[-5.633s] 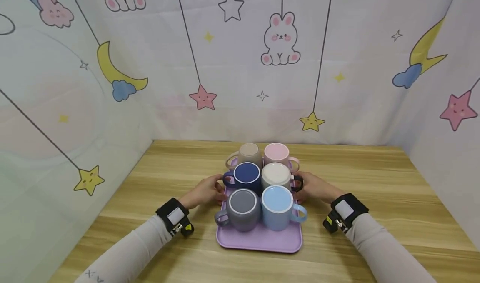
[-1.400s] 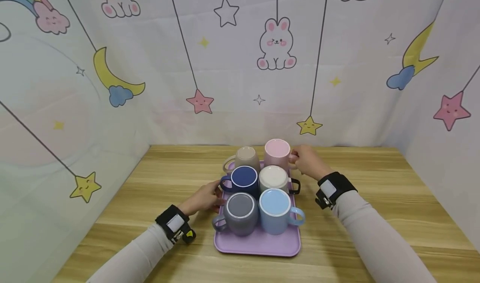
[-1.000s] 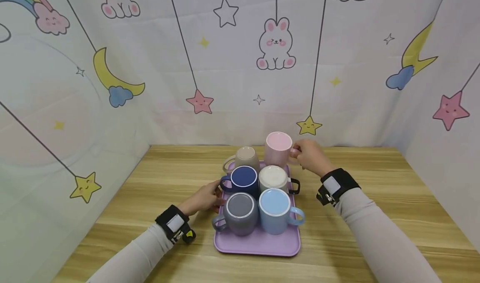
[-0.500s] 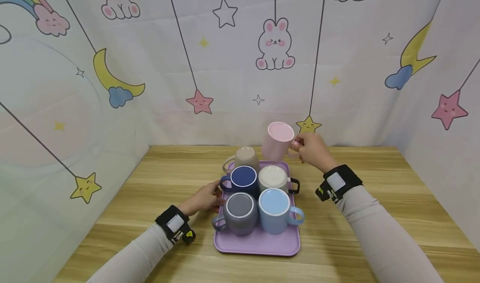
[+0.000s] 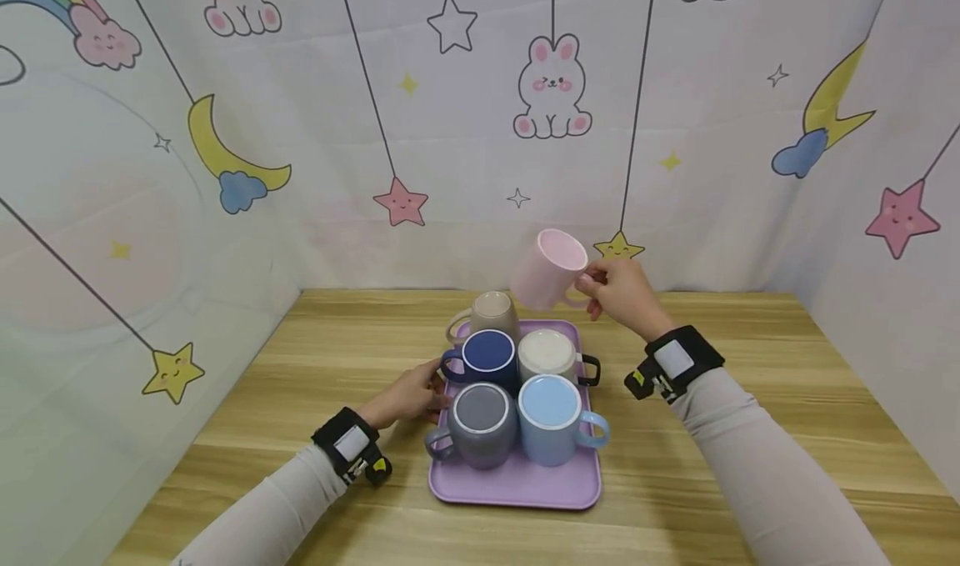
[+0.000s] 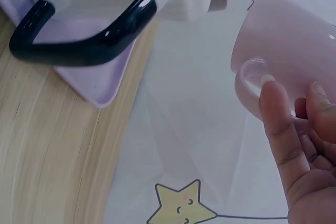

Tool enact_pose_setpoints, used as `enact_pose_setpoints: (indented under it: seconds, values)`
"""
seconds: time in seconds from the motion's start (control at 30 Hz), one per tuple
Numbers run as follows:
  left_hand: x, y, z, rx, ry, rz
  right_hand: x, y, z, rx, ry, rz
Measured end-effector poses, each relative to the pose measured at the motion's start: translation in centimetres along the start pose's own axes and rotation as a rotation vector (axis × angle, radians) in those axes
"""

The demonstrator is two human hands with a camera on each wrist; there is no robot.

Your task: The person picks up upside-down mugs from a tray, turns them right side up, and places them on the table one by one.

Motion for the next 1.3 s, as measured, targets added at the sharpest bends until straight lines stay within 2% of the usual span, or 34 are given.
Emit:
enact_pose_setpoints:
  seconds: [0.43, 0.8, 1.03, 1.13, 1.2, 1.3]
  values:
    - [-0.2, 0.0, 0.1, 0.004, -0.001, 0.001, 3.0, 1.7, -0.4, 0.087, -0.063, -0.199]
    - [0.2, -0.1, 0.1, -0.016, -0.022, 0.025, 4.0, 3.5, -0.9, 0.198, -0.11, -0.318]
    - [0.4, -0.5, 0.4, -0.007, -0.04, 0.059, 4.1, 4.3, -0.9, 0.24, -0.085, -0.371]
    - [-0.2, -1.5, 0.7, -0.039, -0.023, 0.005, 4.3, 4.5, -0.9, 0.249, -0.09, -0.38]
    - [-0.9, -2.5, 1.0, -0.091, -0.006, -0.033, 4.4, 4.6, -1.0, 0.252, -0.101, -0.391]
    - [-2.5, -3.9, 1.4, -0.173, 0.036, -0.016, 4.5, 4.6, -1.1, 0.256, -0.114, -0.413]
Point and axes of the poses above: each hand's wrist, its own z-axis away from the middle knuckle, its own y-axis out of the palm, x = y × z, the point moved 6 cm from there along -z, towards the middle knuckle, and after that the axes turned 7 degrees about z, right-handed, at the moved point
